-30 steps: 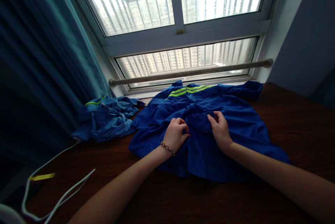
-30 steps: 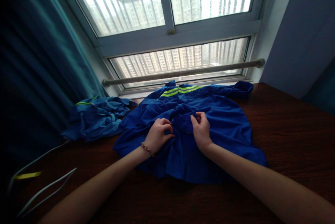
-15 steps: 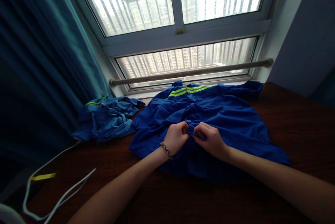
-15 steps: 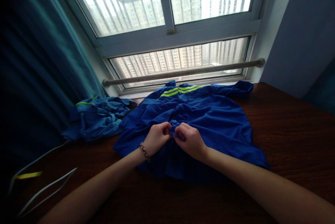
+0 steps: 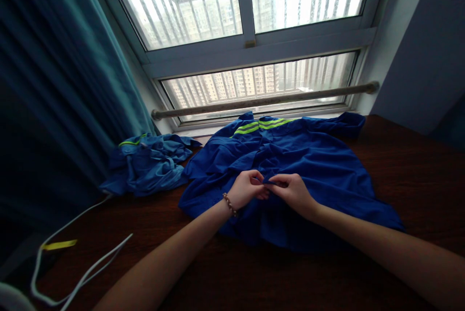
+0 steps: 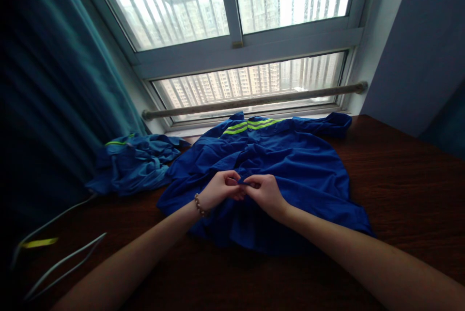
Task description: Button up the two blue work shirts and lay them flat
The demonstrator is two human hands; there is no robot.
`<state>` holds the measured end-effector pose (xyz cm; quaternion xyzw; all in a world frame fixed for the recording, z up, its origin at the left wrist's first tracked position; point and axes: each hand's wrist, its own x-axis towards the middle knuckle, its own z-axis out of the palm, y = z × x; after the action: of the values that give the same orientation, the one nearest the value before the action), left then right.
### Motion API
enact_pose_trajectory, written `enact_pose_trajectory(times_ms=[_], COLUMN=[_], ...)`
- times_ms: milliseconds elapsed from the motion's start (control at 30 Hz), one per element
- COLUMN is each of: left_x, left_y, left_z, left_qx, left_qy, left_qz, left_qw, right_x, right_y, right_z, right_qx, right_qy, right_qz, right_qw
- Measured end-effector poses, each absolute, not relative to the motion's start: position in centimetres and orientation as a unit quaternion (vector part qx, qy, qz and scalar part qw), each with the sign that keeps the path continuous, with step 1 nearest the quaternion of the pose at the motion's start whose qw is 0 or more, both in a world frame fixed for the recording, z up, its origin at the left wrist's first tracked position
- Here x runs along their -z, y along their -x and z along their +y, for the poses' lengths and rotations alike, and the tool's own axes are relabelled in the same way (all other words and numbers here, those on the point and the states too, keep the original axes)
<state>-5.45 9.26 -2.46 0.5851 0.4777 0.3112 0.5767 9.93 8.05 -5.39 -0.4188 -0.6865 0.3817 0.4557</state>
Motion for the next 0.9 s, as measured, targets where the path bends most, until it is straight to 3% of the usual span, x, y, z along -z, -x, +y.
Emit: enact_pose_trajectory(times_ms=[100,333,500,900], left_x=[2.4,2.0,2.2,2.2], left_y=[5.3,5.2,5.4,5.3], left_z=[9.1,8.7,9.1,9.2], left_qx=[-0.317,-0.344,-0.355,-0.373], left_qy=[-0.562,-0.508,-0.483,-0.48], left_qz=[0.466,0.472,0.485,0.489], left_qw=[0.605,0.633,0.636,0.626], right_x=[5.7,5.6,5.8,6.3], right_y=[-10.3,-10.5,-10.7,-10.6], right_z=[8.9,9.4,9.7,10.0], right_qx=[-0.405,-0.513,-0.577,-0.638], right_qy=[0.468,0.455,0.438,0.41], right_qz=[-0.621,-0.571,-0.498,-0.438], right_qw=[0.481,0.451,0.476,0.483])
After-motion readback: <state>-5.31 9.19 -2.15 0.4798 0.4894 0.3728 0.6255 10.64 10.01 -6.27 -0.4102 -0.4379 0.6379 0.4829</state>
